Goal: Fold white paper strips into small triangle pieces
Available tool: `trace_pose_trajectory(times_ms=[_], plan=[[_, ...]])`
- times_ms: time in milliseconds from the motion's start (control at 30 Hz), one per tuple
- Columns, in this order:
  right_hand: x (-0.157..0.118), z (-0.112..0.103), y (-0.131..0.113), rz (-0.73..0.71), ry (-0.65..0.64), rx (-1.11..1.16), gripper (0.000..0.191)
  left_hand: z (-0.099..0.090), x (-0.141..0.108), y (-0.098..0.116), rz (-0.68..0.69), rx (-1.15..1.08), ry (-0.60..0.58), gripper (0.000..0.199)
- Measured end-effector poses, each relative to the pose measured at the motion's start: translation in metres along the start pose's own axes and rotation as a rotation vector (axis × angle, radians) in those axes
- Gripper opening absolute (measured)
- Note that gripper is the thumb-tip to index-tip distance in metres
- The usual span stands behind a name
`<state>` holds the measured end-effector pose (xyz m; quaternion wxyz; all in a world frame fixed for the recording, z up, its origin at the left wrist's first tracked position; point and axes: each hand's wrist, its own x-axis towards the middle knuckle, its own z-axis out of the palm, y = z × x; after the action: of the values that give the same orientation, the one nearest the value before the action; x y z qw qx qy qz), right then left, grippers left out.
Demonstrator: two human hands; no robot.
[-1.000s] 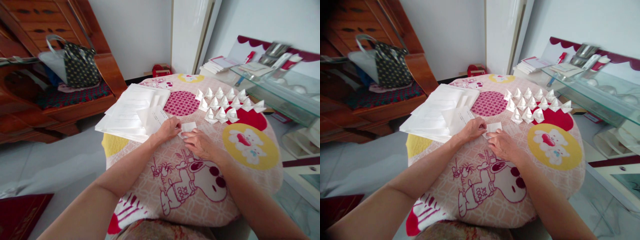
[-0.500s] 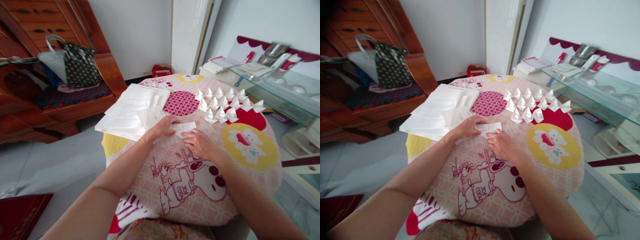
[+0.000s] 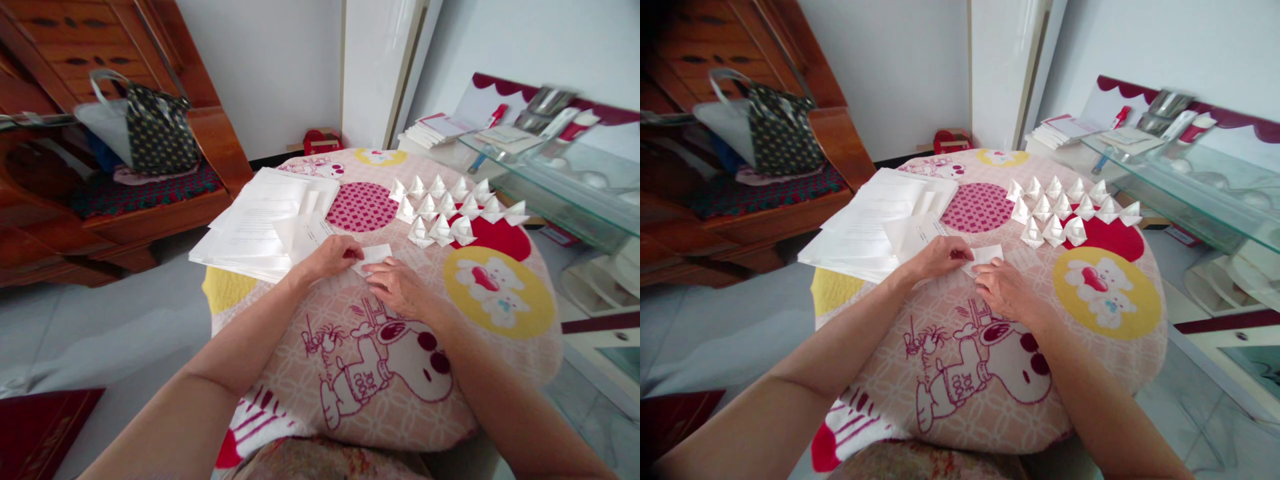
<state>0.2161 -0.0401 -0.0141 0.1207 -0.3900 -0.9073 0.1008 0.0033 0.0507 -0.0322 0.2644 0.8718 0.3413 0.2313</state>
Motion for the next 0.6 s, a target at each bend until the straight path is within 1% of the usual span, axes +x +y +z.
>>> trace_pose_trajectory(times_ms=[67,133,300,433,600], plan=[[0.001,0.001,0.000,0.006,0.011,-0.013,0.014,0.005,0.000,0.001,-0.030,0.018,-0.031,0.024],[0.003,0.002,-0.001,0.014,0.003,-0.046,0.018,0.008,0.000,0.000,-0.058,0.028,-0.036,0.026],[0.013,0.007,-0.005,0.053,0.007,-0.125,0.014,0.009,0.000,0.001,-0.071,0.046,-0.044,0.029],[0.016,0.007,-0.002,0.064,0.026,-0.084,0.019,0.007,0.000,0.001,-0.062,0.054,-0.062,0.030],[0.006,0.002,0.003,0.018,0.024,-0.014,0.028,0.007,0.000,0.000,-0.061,0.036,-0.064,0.030]])
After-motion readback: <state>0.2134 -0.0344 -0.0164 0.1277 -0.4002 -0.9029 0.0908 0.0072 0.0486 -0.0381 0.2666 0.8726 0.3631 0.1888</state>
